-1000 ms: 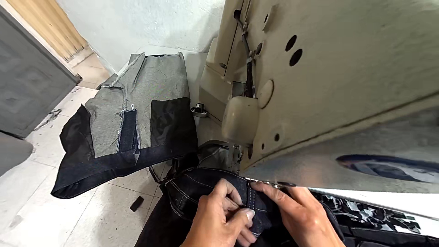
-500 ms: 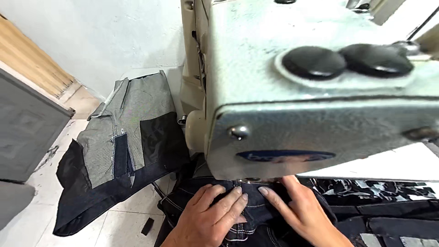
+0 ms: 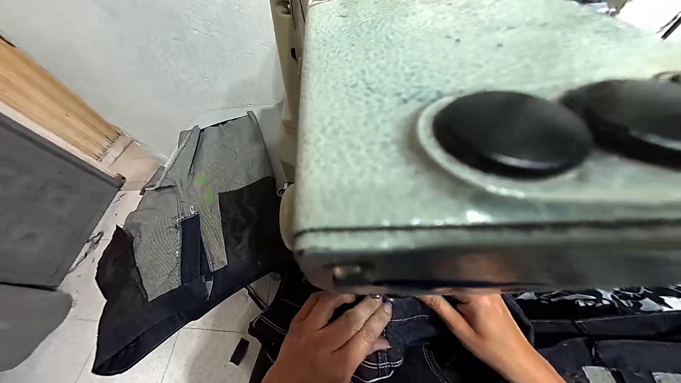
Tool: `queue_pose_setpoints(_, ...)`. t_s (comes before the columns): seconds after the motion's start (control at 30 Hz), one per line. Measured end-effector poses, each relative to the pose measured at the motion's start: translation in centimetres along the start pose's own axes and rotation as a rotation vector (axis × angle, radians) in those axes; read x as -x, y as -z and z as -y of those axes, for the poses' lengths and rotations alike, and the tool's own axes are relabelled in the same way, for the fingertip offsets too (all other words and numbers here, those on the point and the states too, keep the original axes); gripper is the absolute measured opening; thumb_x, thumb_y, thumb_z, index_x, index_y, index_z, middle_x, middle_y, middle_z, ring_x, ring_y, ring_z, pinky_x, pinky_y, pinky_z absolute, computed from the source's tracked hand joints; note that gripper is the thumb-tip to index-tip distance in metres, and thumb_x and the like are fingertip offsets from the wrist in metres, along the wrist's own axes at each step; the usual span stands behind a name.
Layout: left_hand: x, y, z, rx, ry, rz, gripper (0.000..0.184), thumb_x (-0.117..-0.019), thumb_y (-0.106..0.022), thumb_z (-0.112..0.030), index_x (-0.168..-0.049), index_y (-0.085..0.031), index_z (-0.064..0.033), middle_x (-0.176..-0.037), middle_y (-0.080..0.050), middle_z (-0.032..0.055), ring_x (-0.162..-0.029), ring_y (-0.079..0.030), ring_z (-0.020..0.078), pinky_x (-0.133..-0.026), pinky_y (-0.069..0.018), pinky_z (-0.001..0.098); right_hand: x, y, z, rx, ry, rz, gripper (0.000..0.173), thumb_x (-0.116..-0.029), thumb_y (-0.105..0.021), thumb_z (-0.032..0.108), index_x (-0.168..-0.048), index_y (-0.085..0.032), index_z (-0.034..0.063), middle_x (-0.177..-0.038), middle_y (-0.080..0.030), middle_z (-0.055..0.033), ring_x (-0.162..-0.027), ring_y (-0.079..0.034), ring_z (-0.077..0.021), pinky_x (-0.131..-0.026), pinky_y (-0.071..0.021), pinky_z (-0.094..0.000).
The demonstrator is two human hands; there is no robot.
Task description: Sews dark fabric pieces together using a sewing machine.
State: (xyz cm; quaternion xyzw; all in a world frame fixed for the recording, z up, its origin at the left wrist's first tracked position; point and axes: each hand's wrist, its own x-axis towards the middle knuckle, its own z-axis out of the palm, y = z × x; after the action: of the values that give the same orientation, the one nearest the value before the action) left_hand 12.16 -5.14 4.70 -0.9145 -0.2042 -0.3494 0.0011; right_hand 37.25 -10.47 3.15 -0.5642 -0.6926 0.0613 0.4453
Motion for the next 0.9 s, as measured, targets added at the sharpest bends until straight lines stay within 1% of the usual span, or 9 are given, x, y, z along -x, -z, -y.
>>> queue_pose_setpoints(0.07,-0.01,-0.03,0.05,0.013,0.008,-0.006,0.029,-0.1042,-0.057,-0.038,-0.122,-0.072,-0.022,-0.125,-0.072,-0.0075,-0.114,-0.06,0.0126,-0.098,-0.0433,0.0245,-0.03,0.03,-0.02,-0.004,-0.002,0.0,0.041,-0.1049,-0.051,0.047,-0.092,-0.069,0.0125,-0.08,-0.069,-0.0024,-0.081,-0.064,-0.0091,-0.081,-0.0453,-0.0299)
queue_pose_setpoints(0.2,0.08,-0.08,-0.06,0.021,0.02,-0.037,0.027,-0.1036,-0.058,-0.037,-0.12,-0.073,-0.0209,-0.122,-0.073,-0.0069,-0.112,-0.061,0.0117,-0.097,-0.0441,0.0236,-0.2,0.05,0.11,-0.003,0.002,0.003,0.041,-0.1047,-0.051,0.048,-0.092,-0.068,0.013,-0.08,-0.069,-0.0022,-0.081,-0.064,-0.0088,-0.083,-0.0452,-0.0297)
queue_pose_setpoints(0.33,0.57,-0.25,0.31,0.048,0.011,-0.067,0.025,-0.1024,-0.061,-0.036,-0.118,-0.074,-0.0214,-0.122,-0.072,-0.0071,-0.113,-0.061,0.0113,-0.097,-0.0448,0.0237,-0.46,-0.28,0.17,0.009,0.027,-0.012,0.041,-0.1047,-0.051,0.048,-0.09,-0.067,0.0136,-0.079,-0.068,-0.0019,-0.081,-0.063,-0.0089,-0.082,-0.0448,-0.0295)
queue_pose_setpoints(0.4,0.51,-0.3,0.14,0.064,0.016,-0.068,0.024,-0.1022,-0.062,-0.035,-0.118,-0.073,-0.0218,-0.122,-0.072,-0.0075,-0.114,-0.061,0.0112,-0.097,-0.0441,0.0241,-0.53,-0.2,0.04,0.01,0.037,-0.021,0.041,-0.1047,-0.052,0.047,-0.089,-0.069,0.0133,-0.079,-0.069,-0.0014,-0.082,-0.065,-0.0072,-0.084,-0.0467,-0.0282)
queue_pose_setpoints(0.47,0.54,-0.31,0.07,0.074,0.019,-0.085,0.021,-0.1016,-0.063,-0.034,-0.114,-0.075,-0.0214,-0.12,-0.073,-0.0067,-0.112,-0.061,0.0116,-0.096,-0.0447,0.024,-0.58,-0.2,0.07,0.032,0.058,-0.001,0.041,-0.1056,-0.049,0.047,-0.092,-0.069,0.0143,-0.081,-0.07,-0.0005,-0.085,-0.066,-0.0073,-0.085,-0.0484,-0.0275)
queue_pose_setpoints(0.53,0.68,-0.31,0.3,0.106,0.022,-0.1,0.019,-0.1005,-0.065,-0.033,-0.111,-0.076,-0.0215,-0.118,-0.075,-0.0061,-0.11,-0.063,0.0114,-0.095,-0.0463,0.0235,-0.63,-0.38,0.27,0.076,0.071,-0.002,0.042,-0.1066,-0.047,0.047,-0.091,-0.068,0.0149,-0.081,-0.069,-0.0003,-0.084,-0.066,-0.0089,-0.082,-0.0489,-0.0286)
queue_pose_setpoints(0.6,0.75,-0.37,0.41,0.144,0.024,-0.101,0.018,-0.0997,-0.067,-0.032,-0.11,-0.077,-0.0209,-0.117,-0.075,-0.0057,-0.11,-0.064,0.0112,-0.095,-0.0468,0.0234,-0.66,-0.46,0.35,0.098,0.072,-0.012,0.043,-0.1067,-0.046,0.048,-0.089,-0.069,0.0157,-0.078,-0.068,0.001,-0.081,-0.065,-0.0083,-0.079,-0.0483,-0.0293)
queue_pose_setpoints(0.7,0.71,-0.61,0.33,0.151,0.03,-0.109,0.018,-0.0994,-0.067,-0.033,-0.108,-0.076,-0.0208,-0.118,-0.075,-0.006,-0.111,-0.064,0.0106,-0.096,-0.0465,0.0231,-0.58,-0.41,0.48,0.115,0.063,-0.003,0.043,-0.1066,-0.046,0.048,-0.089,-0.07,0.0165,-0.081,-0.069,0.0021,-0.083,-0.066,-0.0077,-0.082,-0.0494,-0.0301)
queue_pose_setpoints(0.9,0.6,-0.87,-0.18,0.163,0.06,-0.117,0.017,-0.0991,-0.067,-0.033,-0.106,-0.077,-0.0209,-0.118,-0.075,-0.0059,-0.11,-0.064,0.0107,-0.094,-0.0468,0.0231,-0.06,-0.54,0.62,0.142,0.055,-0.016,0.043,-0.1057,-0.047,0.049,-0.092,-0.071,0.0157,-0.081,-0.069,0.0016,-0.082,-0.066,-0.01,-0.081,-0.0504,-0.0319)
